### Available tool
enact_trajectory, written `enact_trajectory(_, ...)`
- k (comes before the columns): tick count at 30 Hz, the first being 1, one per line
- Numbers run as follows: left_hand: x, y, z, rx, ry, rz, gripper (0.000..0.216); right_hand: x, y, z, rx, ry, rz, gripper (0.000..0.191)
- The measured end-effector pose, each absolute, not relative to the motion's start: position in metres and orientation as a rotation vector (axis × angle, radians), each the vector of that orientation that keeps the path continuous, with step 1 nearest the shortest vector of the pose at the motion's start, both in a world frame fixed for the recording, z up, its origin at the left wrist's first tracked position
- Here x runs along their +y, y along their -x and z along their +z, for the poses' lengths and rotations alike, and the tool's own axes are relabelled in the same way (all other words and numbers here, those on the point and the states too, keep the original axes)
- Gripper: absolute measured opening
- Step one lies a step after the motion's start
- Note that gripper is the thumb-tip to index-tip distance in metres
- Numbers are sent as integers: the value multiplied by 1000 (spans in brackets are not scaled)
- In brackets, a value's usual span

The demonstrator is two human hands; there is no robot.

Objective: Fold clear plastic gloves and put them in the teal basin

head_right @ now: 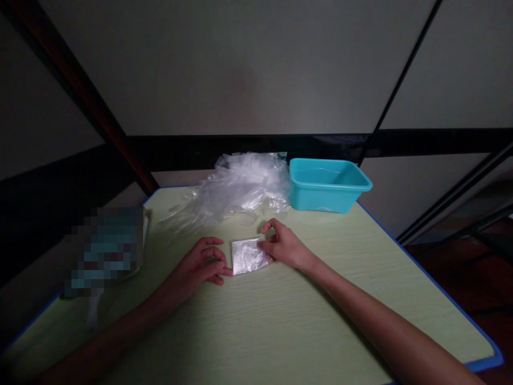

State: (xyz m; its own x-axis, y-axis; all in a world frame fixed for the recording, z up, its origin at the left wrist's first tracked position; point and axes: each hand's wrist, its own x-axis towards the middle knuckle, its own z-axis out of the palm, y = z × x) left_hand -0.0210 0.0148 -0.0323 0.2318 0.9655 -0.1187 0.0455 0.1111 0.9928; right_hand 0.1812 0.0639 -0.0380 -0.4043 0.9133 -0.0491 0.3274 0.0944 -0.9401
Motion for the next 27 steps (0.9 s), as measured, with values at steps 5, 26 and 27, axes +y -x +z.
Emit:
enact_trajectory(5,16,22,-31,1111,-1201,921,35,63,-183,-38,-1718,1206,1383,25)
enact_trajectory(26,7,25,-35,1224,-1578,1066,14,36,-190,-27,-2529,904,233,37)
enact_trajectory(27,5,26,-35,1248,-1761,1069,12,34,-188,-27,-2561,915,201,40)
